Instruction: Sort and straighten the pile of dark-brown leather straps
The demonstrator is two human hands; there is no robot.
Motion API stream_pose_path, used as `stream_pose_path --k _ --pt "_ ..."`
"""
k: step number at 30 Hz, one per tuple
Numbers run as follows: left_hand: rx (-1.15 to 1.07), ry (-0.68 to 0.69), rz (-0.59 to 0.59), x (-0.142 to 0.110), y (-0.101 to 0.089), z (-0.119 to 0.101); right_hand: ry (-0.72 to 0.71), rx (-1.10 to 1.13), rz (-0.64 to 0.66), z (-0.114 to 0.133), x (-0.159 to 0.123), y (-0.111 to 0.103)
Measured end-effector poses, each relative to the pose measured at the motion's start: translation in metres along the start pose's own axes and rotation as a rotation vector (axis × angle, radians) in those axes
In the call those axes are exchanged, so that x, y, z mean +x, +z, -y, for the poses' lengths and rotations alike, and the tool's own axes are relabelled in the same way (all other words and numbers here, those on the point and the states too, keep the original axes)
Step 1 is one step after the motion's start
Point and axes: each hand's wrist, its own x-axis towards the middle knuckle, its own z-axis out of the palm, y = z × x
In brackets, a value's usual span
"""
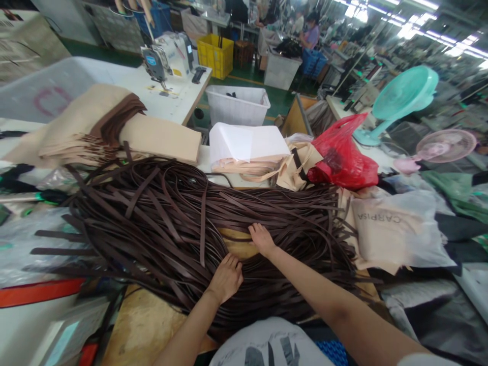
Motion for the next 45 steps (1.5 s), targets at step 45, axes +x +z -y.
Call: stream_pose_path --k 45 --pt "0.107 -0.07 -0.049 0.005 0.007 -0.001 0.089 -0.048 -0.028 0.028 0.022 0.009"
